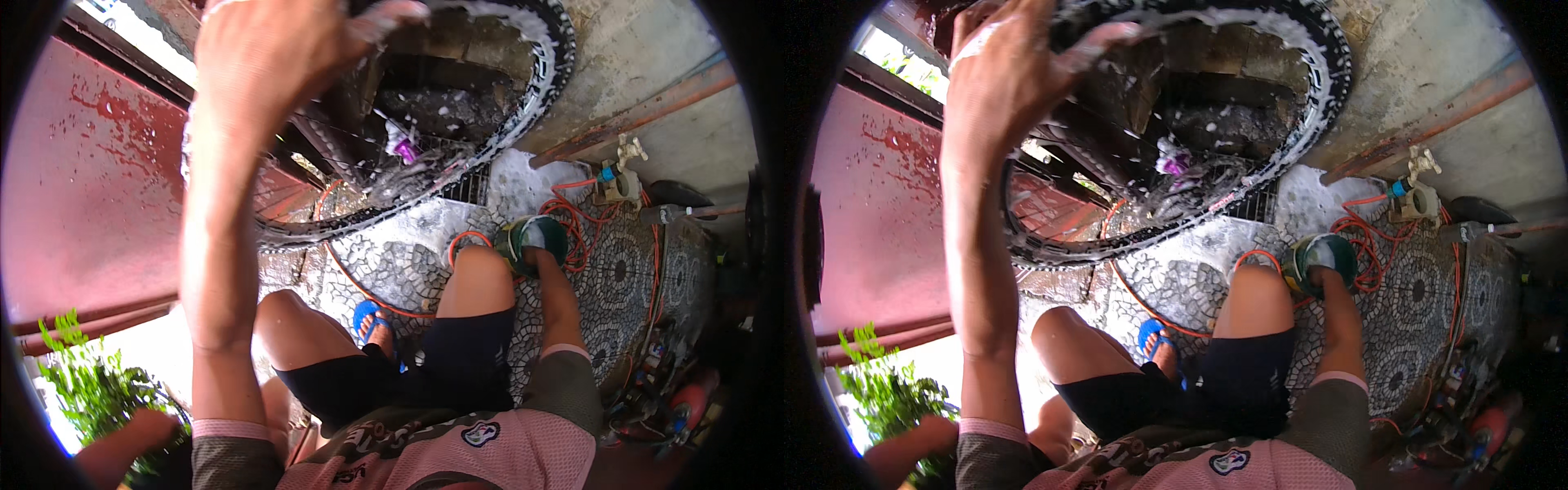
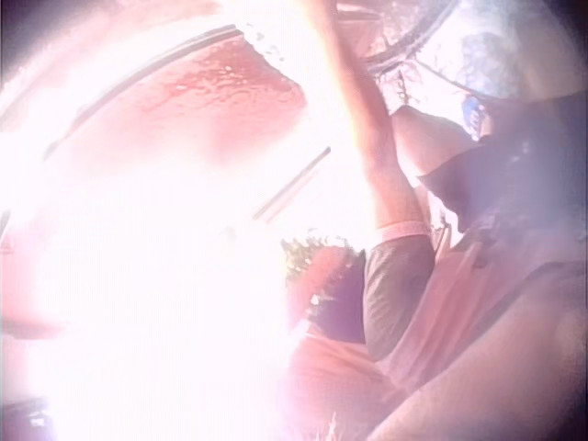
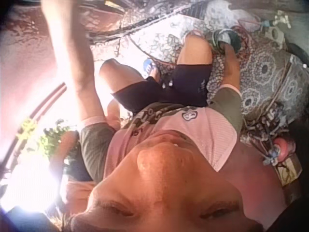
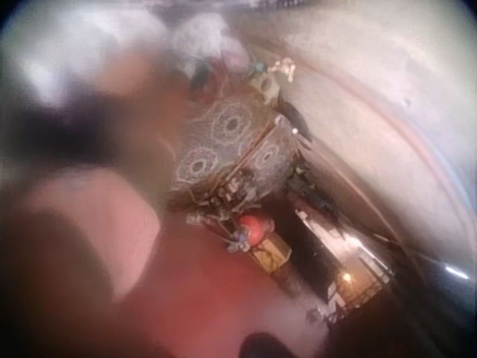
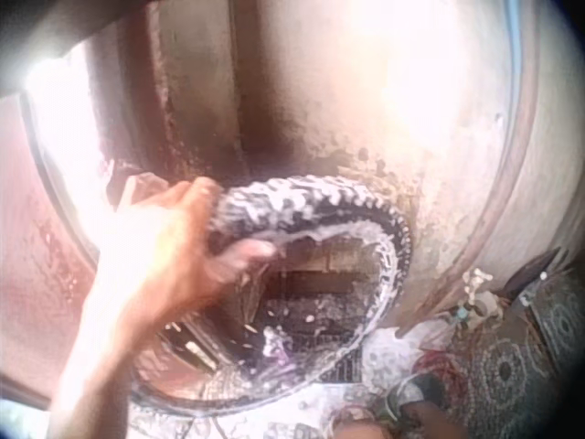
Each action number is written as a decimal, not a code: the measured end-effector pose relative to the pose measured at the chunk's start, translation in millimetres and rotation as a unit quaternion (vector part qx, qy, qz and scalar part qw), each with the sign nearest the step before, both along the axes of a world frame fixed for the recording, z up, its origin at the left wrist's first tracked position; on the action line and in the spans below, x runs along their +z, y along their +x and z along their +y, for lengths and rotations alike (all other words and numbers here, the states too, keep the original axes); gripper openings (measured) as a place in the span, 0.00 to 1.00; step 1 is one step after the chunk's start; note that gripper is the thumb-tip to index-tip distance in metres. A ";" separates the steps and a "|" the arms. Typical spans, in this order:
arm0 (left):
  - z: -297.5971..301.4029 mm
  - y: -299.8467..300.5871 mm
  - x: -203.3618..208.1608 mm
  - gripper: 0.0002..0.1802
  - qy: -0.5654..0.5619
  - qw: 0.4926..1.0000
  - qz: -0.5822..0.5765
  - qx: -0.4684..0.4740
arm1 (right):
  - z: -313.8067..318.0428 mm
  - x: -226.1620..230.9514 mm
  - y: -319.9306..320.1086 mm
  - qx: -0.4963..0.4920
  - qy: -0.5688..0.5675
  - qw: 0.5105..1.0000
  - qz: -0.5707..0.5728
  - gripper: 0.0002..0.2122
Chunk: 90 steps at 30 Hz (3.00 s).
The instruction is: The person scrubs a bicycle wheel with a brush and sponge, applying soap to the tire, rim, and spokes. They rotate the wheel to clean different sections and use both hands to scrub the hub and spokes.
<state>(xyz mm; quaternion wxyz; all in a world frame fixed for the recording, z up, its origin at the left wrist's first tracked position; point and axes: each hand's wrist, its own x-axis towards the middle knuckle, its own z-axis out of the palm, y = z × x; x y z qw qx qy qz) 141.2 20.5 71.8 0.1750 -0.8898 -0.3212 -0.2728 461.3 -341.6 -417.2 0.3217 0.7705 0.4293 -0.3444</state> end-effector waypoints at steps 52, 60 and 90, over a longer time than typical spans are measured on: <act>5.2 -9.1 0.0 0.39 0.012 0.990 -0.090 -0.105 | 244.1 363.9 -78.9 0.197 0.552 0.737 0.335 0.12; -80.3 -47.2 -135.6 0.25 -0.201 0.921 -0.267 -0.200 | 261.3 346.6 -106.2 0.236 0.480 0.798 0.276 0.12; -94.4 16.4 -213.4 0.14 -0.313 0.925 -0.217 -0.015 | 180.6 205.2 -132.2 -0.309 0.594 0.555 0.494 0.15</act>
